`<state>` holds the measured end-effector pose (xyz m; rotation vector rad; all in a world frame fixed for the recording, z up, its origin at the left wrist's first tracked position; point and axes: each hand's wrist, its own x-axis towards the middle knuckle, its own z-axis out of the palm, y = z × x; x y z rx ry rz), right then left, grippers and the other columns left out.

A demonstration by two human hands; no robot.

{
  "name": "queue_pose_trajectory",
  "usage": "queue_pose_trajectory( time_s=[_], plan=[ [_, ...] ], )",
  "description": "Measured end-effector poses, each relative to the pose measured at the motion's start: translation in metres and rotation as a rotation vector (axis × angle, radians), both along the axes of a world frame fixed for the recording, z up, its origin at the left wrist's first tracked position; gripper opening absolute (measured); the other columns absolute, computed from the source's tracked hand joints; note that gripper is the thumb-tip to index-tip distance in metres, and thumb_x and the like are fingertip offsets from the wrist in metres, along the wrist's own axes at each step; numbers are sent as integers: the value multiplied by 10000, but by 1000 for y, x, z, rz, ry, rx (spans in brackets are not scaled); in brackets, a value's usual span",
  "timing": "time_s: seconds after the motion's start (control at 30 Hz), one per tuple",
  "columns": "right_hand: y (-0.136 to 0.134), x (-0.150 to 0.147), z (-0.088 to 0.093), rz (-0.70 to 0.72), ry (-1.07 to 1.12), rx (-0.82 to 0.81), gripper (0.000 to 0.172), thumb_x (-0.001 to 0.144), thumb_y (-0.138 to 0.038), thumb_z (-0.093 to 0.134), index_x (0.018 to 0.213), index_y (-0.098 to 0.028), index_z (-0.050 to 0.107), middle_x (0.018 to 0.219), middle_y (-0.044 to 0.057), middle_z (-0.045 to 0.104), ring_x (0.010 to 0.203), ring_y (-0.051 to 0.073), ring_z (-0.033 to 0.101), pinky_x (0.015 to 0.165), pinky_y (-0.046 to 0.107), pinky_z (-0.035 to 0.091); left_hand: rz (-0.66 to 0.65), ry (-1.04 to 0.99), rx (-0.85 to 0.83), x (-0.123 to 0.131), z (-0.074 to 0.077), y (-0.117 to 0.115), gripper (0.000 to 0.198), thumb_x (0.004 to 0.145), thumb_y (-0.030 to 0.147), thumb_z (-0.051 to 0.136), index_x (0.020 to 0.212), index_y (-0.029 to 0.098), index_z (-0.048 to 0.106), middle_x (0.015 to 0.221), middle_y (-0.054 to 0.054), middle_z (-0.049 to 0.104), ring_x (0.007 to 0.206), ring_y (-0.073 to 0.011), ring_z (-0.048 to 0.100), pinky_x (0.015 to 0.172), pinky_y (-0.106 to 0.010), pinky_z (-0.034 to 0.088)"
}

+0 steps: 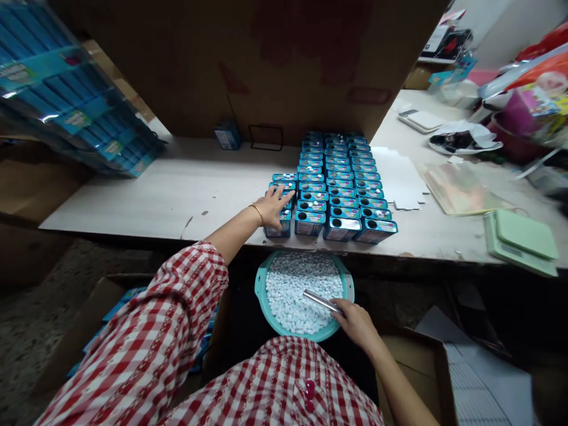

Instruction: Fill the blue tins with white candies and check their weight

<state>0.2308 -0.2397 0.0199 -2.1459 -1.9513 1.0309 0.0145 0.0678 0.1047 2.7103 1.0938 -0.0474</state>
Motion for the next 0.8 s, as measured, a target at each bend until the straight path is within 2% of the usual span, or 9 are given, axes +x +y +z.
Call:
queue_pose_trajectory(
  time_s=[0.13, 0.27, 0.4, 0.53, 0.6, 0.63, 0.7, 0.77, 0.8],
  plan=[
    [8, 0, 4, 7, 46, 23, 343, 870, -293, 426, 1165, -239, 591, 1168, 52, 636, 1047, 220, 600, 886, 326, 443, -16, -7, 22, -1, -1, 1, 1179, 441, 394, 784, 1436, 197, 182, 1509, -190, 117, 1339, -465, 126, 992, -519, 351],
    [22, 0, 18, 71, 7, 34, 336, 882, -296, 421, 1169, -226, 583, 1162, 64, 635, 1049, 213, 595, 893, 326, 436, 28, 36, 4, 1, 3, -3, 1163, 470, 387, 773, 1442, 211, 159, 1515, -183, 100, 1348, -460, 107, 974, -542, 362],
    [49, -6, 35, 181, -104, 61, 304, 882, -265, 443, 1144, -212, 587, 1121, 86, 643, 1053, 210, 585, 863, 318, 443, 50, 30, 12, 1, 5, -11, 1129, 503, 374, 755, 1443, 209, 151, 1517, -184, 92, 1353, -457, 103, 972, -557, 357],
    [77, -14, 35, 296, -268, 11, 222, 862, -252, 496, 1036, -198, 624, 1040, 91, 658, 995, 210, 607, 813, 304, 460, 56, 22, 13, 1, 7, -16, 1113, 515, 370, 753, 1441, 209, 158, 1518, -184, 95, 1359, -446, 105, 983, -556, 348],
    [86, -15, 39, 373, -262, -6, 180, 834, -243, 549, 972, -189, 653, 1033, 91, 663, 978, 205, 615, 837, 300, 458, 68, 24, 18, -1, 9, -20, 1114, 522, 365, 758, 1443, 209, 152, 1521, -186, 84, 1367, -442, 77, 989, -582, 326],
    [92, -16, 45, 397, -226, 46, 184, 838, -244, 550, 973, -188, 660, 1055, 93, 660, 994, 199, 609, 863, 298, 452, 78, 18, 28, -2, 10, -22, 1108, 532, 365, 760, 1444, 210, 150, 1524, -185, 72, 1371, -441, 59, 990, -601, 312],
    [112, -19, 65, 393, -125, 271, 253, 887, -276, 481, 1061, -193, 645, 1137, 94, 633, 1077, 180, 567, 933, 297, 422, 94, -13, 60, -5, 8, -28, 1062, 569, 368, 754, 1440, 219, 166, 1528, -176, 67, 1378, -432, 41, 993, -621, 294],
    [149, -27, 90, 326, -79, 531, 371, 933, -340, 376, 1222, -197, 560, 1268, 98, 558, 1196, 167, 478, 1004, 319, 374, 88, -64, 92, -8, 3, -32, 997, 606, 352, 744, 1430, 215, 201, 1524, -174, 100, 1382, -419, 61, 1003, -595, 311],
    [174, -33, 102, 311, -104, 601, 432, 937, -375, 356, 1310, -197, 482, 1359, 100, 478, 1265, 176, 407, 1041, 347, 335, 75, -90, 103, -9, 0, -33, 972, 614, 338, 741, 1423, 205, 219, 1518, -179, 125, 1383, -413, 79, 1007, -574, 324]
  ],
)
